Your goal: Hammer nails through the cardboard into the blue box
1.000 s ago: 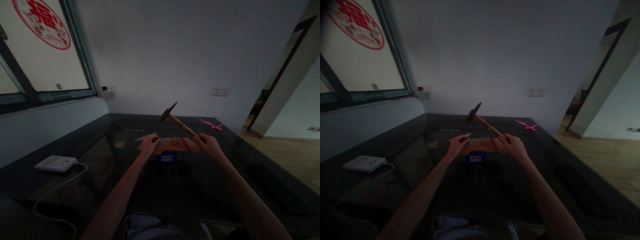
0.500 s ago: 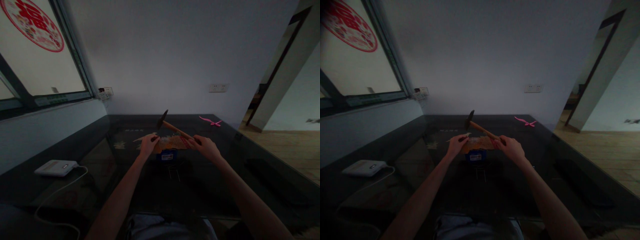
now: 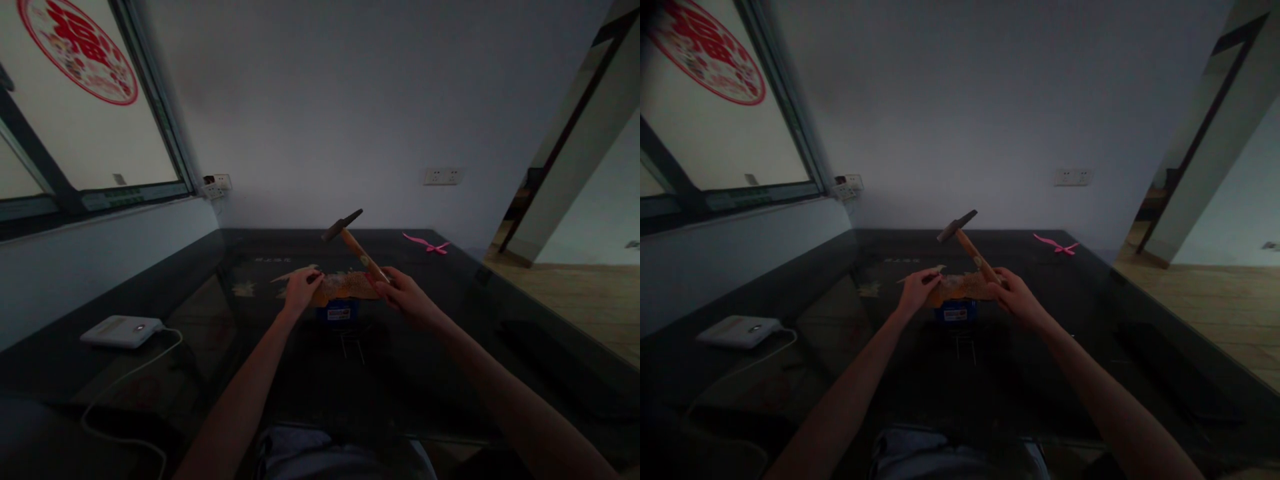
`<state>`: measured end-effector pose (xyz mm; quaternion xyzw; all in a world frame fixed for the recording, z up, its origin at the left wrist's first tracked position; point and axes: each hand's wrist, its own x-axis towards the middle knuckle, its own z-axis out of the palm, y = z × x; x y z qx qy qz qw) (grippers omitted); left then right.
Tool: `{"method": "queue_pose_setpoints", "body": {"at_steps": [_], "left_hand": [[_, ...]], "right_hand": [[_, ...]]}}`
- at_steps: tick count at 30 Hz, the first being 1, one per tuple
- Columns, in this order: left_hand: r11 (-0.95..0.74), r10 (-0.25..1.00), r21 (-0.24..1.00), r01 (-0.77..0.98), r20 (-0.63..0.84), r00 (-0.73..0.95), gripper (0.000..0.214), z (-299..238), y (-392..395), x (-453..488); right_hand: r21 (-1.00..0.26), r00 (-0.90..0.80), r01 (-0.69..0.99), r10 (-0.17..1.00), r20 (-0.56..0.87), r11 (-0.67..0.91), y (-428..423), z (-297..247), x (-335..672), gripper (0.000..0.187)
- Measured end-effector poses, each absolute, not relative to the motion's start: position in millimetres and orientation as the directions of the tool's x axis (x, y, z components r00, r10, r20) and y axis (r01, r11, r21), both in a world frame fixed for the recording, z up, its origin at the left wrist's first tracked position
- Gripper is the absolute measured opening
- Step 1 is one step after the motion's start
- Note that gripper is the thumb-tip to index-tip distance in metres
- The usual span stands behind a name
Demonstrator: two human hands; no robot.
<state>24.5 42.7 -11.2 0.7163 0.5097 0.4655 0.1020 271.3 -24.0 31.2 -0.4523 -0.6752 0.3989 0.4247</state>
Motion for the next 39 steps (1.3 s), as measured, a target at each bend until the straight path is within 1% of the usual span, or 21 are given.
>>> {"method": "queue_pose_setpoints", "body": {"at_steps": [3, 5, 7, 9, 12, 14, 17, 22, 25, 28, 31, 33, 36, 39], "left_hand": [[-0.456, 0.827, 0.619, 0.639, 0.561, 0.046, 0.014, -13.5, 44.1, 23.9], [-0.455, 0.827, 0.614, 0.645, 0.560, 0.051, 0.014, -14.0, 44.7, 23.7], [-0.454, 0.826, 0.603, 0.656, 0.561, 0.056, 0.014, -13.8, 44.8, 23.5], [-0.455, 0.822, 0.588, 0.669, 0.566, 0.061, 0.015, -13.4, 44.8, 23.2], [-0.462, 0.814, 0.570, 0.680, 0.577, 0.069, 0.014, -13.9, 45.4, 23.1], [-0.461, 0.811, 0.570, 0.679, 0.582, 0.062, 0.013, -15.1, 46.2, 23.1], [-0.466, 0.806, 0.574, 0.674, 0.590, 0.054, 0.013, -16.1, 46.7, 23.6], [-0.432, 0.825, 0.578, 0.692, 0.564, 0.044, 0.013, -12.2, 43.0, 24.9], [-0.436, 0.828, 0.583, 0.685, 0.558, 0.053, 0.014, -10.7, 41.5, 25.3], [-0.454, 0.812, 0.573, 0.683, 0.581, 0.052, 0.014, -11.9, 42.2, 25.2], [-0.442, 0.822, 0.573, 0.690, 0.568, 0.054, 0.014, -13.4, 42.8, 25.2], [-0.427, 0.829, 0.578, 0.695, 0.558, 0.046, 0.014, -13.7, 42.5, 25.3], [-0.444, 0.817, 0.570, 0.691, 0.575, 0.051, 0.015, -13.6, 41.9, 25.2], [-0.461, 0.806, 0.559, 0.689, 0.589, 0.061, 0.015, -14.0, 42.8, 24.5]], "right_hand": [[-0.893, -0.164, 0.337, 0.953, 0.256, 0.298, -20.1, 31.6, 270.3, 0.030], [-0.859, -0.192, 0.396, 0.944, 0.269, 0.325, -17.7, 35.2, 272.9, 0.027], [-0.808, -0.248, 0.492, 0.942, 0.226, 0.323, -15.7, 43.5, 278.9, 0.024], [-0.714, -0.278, 0.622, 0.943, 0.183, 0.322, -13.7, 54.9, 286.4, 0.022], [-0.522, -0.307, 0.757, 0.919, 0.245, 0.392, -11.3, 71.3, 293.5, 0.021], [-0.455, -0.345, 0.775, 0.897, 0.275, 0.438, -10.9, 78.7, 292.4, 0.021], [-0.435, -0.366, 0.781, 0.892, 0.263, 0.449, -10.4, 83.0, 285.7, 0.024], [-0.341, -0.449, 0.816, 0.883, 0.134, 0.467, -5.8, 77.1, 283.3, 0.021], [-0.350, -0.454, 0.808, 0.880, 0.141, 0.474, -6.9, 70.6, 285.6, 0.021], [-0.399, -0.424, 0.791, 0.886, 0.188, 0.464, -11.2, 64.1, 284.8, 0.020], [-0.445, -0.453, 0.743, 0.865, 0.217, 0.500, -13.6, 61.4, 284.2, 0.014], [-0.452, -0.455, 0.736, 0.863, 0.219, 0.504, -13.6, 63.1, 285.2, 0.015], [-0.444, -0.407, 0.763, 0.883, 0.234, 0.469, -14.0, 67.4, 287.0, 0.020], [-0.465, -0.405, 0.754, 0.885, 0.229, 0.465, -16.1, 66.5, 286.6, 0.016]]}}
